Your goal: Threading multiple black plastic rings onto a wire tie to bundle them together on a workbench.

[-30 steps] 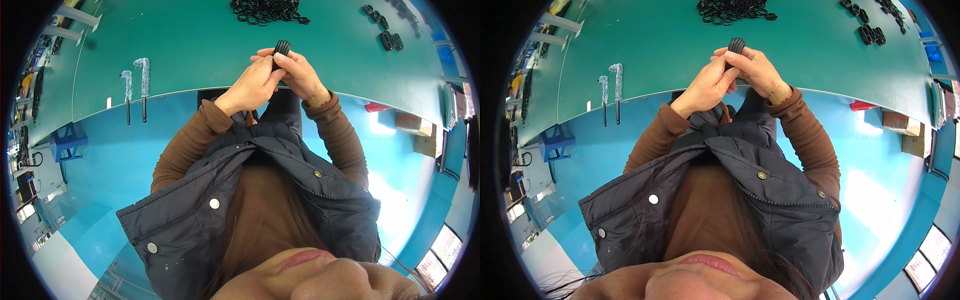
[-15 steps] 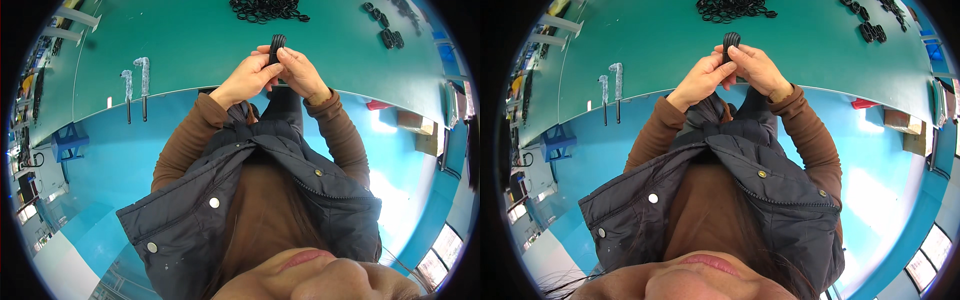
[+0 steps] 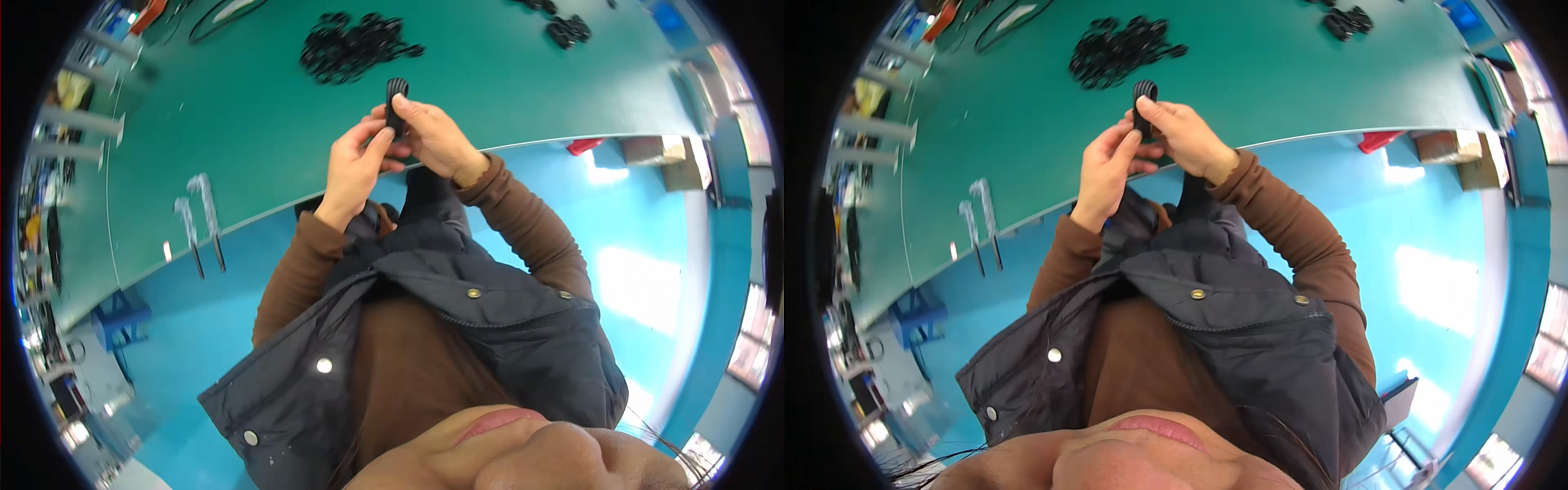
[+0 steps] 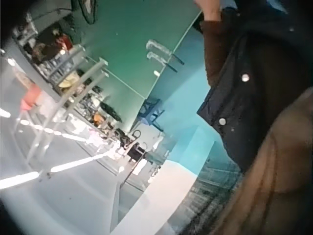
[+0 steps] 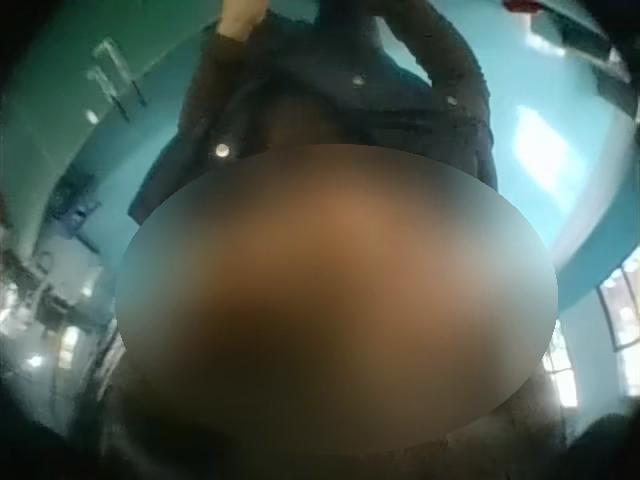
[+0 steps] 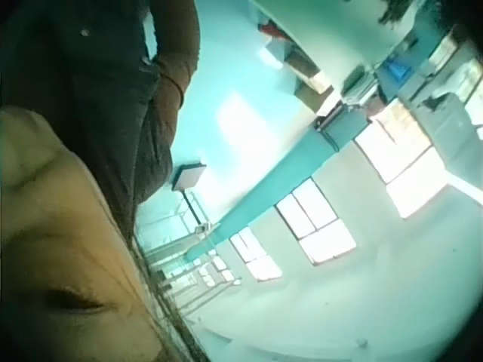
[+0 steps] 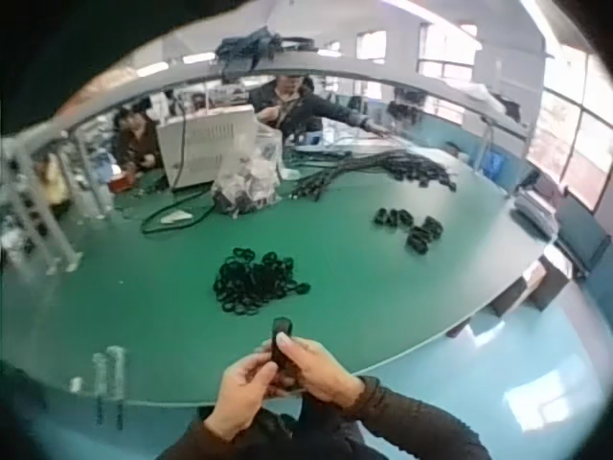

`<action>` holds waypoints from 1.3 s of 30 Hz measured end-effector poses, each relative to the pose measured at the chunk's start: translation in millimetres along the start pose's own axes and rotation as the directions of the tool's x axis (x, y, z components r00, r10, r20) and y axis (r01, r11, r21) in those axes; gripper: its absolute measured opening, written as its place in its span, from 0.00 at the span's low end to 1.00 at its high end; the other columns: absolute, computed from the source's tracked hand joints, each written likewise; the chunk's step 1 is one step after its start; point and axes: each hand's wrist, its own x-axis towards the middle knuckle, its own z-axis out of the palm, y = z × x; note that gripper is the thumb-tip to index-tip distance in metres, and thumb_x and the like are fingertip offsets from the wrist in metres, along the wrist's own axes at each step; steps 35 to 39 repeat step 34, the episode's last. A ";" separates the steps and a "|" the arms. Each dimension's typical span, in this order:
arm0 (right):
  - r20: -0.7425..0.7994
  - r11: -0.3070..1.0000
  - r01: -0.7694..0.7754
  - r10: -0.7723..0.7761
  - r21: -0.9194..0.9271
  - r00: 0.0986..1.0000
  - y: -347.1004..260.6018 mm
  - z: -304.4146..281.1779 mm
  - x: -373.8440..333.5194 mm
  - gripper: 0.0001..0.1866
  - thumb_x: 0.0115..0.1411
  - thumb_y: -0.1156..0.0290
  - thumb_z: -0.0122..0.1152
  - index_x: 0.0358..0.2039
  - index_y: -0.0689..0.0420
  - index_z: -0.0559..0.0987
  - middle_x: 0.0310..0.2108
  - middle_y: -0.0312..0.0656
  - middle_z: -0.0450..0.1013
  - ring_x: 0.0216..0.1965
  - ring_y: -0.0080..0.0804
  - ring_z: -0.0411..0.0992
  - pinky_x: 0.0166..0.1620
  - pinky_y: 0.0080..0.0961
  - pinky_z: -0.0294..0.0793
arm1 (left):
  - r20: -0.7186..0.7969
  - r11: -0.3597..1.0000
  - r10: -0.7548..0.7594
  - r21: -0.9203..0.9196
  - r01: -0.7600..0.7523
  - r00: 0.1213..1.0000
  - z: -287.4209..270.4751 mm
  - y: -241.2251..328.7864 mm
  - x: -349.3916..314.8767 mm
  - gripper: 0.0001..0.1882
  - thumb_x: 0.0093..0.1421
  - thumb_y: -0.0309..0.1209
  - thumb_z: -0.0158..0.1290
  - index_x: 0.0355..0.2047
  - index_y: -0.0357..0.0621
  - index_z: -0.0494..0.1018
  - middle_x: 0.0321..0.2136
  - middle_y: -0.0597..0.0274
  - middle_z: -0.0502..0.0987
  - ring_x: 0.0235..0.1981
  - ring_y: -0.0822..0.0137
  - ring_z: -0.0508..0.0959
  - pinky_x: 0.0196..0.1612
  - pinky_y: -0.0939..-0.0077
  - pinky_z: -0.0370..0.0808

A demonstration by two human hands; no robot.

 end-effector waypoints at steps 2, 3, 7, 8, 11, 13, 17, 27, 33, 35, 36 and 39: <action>-0.045 0.999 0.032 -0.030 0.033 0.999 -25.9 -11.2 -1.7 0.22 0.64 0.55 0.50 0.45 0.63 0.72 0.38 0.40 0.72 0.35 0.25 0.71 0.36 0.23 0.73 | -0.012 0.995 0.080 0.065 -0.079 0.997 6.6 3.7 -1.1 0.12 0.62 0.26 0.48 0.43 0.31 0.70 0.43 0.57 0.72 0.33 0.70 0.78 0.31 0.80 0.76; -0.181 0.987 0.075 -0.099 -0.139 0.978 -47.3 -24.8 -3.4 0.23 0.63 0.55 0.51 0.45 0.63 0.72 0.37 0.39 0.72 0.34 0.24 0.71 0.34 0.23 0.73 | -0.056 0.981 0.156 0.123 -0.148 0.986 8.7 4.8 0.3 0.11 0.61 0.24 0.49 0.43 0.31 0.70 0.45 0.56 0.71 0.32 0.69 0.78 0.32 0.79 0.76; -0.353 0.557 -0.025 -0.491 -0.830 0.797 -142.3 -152.8 -3.7 0.27 0.57 0.51 0.59 0.44 0.64 0.73 0.30 0.35 0.72 0.30 0.21 0.70 0.30 0.19 0.71 | 0.252 0.322 0.604 0.791 -0.521 0.756 -9.9 -5.2 12.8 0.12 0.57 0.21 0.51 0.43 0.36 0.71 0.45 0.50 0.71 0.38 0.58 0.77 0.35 0.72 0.75; -0.314 0.363 -0.089 -0.628 -0.927 0.712 -162.0 -199.6 -0.3 0.28 0.56 0.50 0.61 0.43 0.64 0.73 0.28 0.34 0.71 0.29 0.20 0.70 0.30 0.18 0.70 | 0.318 0.204 0.612 0.821 -0.533 0.724 -12.8 -10.6 14.1 0.13 0.55 0.20 0.52 0.42 0.36 0.72 0.44 0.48 0.70 0.38 0.54 0.76 0.36 0.70 0.75; -0.369 0.187 -0.416 -0.832 -0.890 0.415 -222.8 -337.5 -1.7 0.33 0.48 0.46 0.66 0.41 0.65 0.73 0.33 0.48 0.75 0.35 0.38 0.74 0.38 0.30 0.72 | 0.450 0.061 0.473 0.841 -0.538 0.757 -8.3 -20.0 18.9 0.15 0.51 0.21 0.55 0.41 0.36 0.71 0.44 0.49 0.70 0.42 0.50 0.74 0.42 0.65 0.73; -0.400 0.136 -0.607 -0.858 -0.783 0.324 -259.5 -395.8 4.2 0.34 0.48 0.44 0.65 0.42 0.64 0.73 0.34 0.49 0.75 0.36 0.42 0.74 0.40 0.32 0.71 | 0.485 -0.027 0.405 0.854 -0.520 0.775 -2.3 -19.9 19.8 0.16 0.49 0.22 0.56 0.41 0.36 0.72 0.45 0.50 0.70 0.44 0.50 0.73 0.44 0.61 0.71; -0.570 0.089 -0.808 -0.753 -0.583 0.329 -278.2 -486.3 19.8 0.36 0.48 0.39 0.60 0.45 0.59 0.74 0.39 0.54 0.74 0.46 0.50 0.71 0.49 0.37 0.69 | 0.453 -0.011 0.312 0.881 -0.474 0.835 -0.5 -10.0 17.5 0.17 0.48 0.22 0.55 0.40 0.37 0.71 0.44 0.51 0.70 0.44 0.52 0.72 0.44 0.59 0.70; -0.409 0.266 -0.315 -0.679 -0.911 0.610 -337.1 -394.3 125.1 0.20 0.59 0.55 0.52 0.38 0.62 0.75 0.33 0.53 0.72 0.31 0.44 0.73 0.34 0.36 0.70 | 0.654 0.058 0.166 0.741 -0.669 0.738 64.3 76.8 179.3 0.14 0.48 0.22 0.56 0.37 0.37 0.70 0.34 0.54 0.71 0.36 0.55 0.72 0.40 0.62 0.68; -0.559 0.991 0.020 -0.090 -0.131 0.825 -288.7 -318.4 260.7 0.26 0.59 0.53 0.55 0.47 0.64 0.71 0.39 0.41 0.70 0.39 0.30 0.69 0.37 0.30 0.74 | 0.666 -0.119 0.121 0.746 -0.655 0.736 112.5 109.6 375.9 0.10 0.52 0.24 0.54 0.36 0.39 0.71 0.34 0.53 0.72 0.37 0.51 0.72 0.42 0.62 0.69; -0.544 0.995 0.041 -0.082 -0.088 0.835 -281.0 -322.0 275.0 0.26 0.59 0.53 0.55 0.47 0.64 0.71 0.39 0.41 0.70 0.39 0.30 0.69 0.37 0.30 0.74 | 0.609 -0.196 0.107 0.788 -0.584 0.786 117.3 114.4 403.5 0.12 0.52 0.25 0.54 0.37 0.40 0.70 0.37 0.53 0.71 0.39 0.51 0.72 0.42 0.61 0.69; -0.544 0.995 0.041 -0.082 -0.088 0.835 -281.0 -322.0 275.0 0.26 0.59 0.53 0.55 0.47 0.64 0.71 0.39 0.41 0.70 0.39 0.30 0.69 0.37 0.30 0.74 | 0.609 -0.196 0.107 0.788 -0.584 0.786 117.3 114.4 403.5 0.12 0.52 0.25 0.54 0.37 0.40 0.70 0.37 0.53 0.71 0.39 0.51 0.72 0.42 0.61 0.69; -0.544 0.995 0.041 -0.082 -0.088 0.835 -281.0 -322.0 275.0 0.26 0.59 0.53 0.55 0.47 0.64 0.71 0.39 0.41 0.70 0.39 0.30 0.69 0.37 0.30 0.74 | 0.609 -0.196 0.107 0.788 -0.584 0.786 117.3 114.4 403.5 0.12 0.52 0.25 0.54 0.37 0.40 0.70 0.37 0.53 0.71 0.39 0.51 0.72 0.42 0.61 0.69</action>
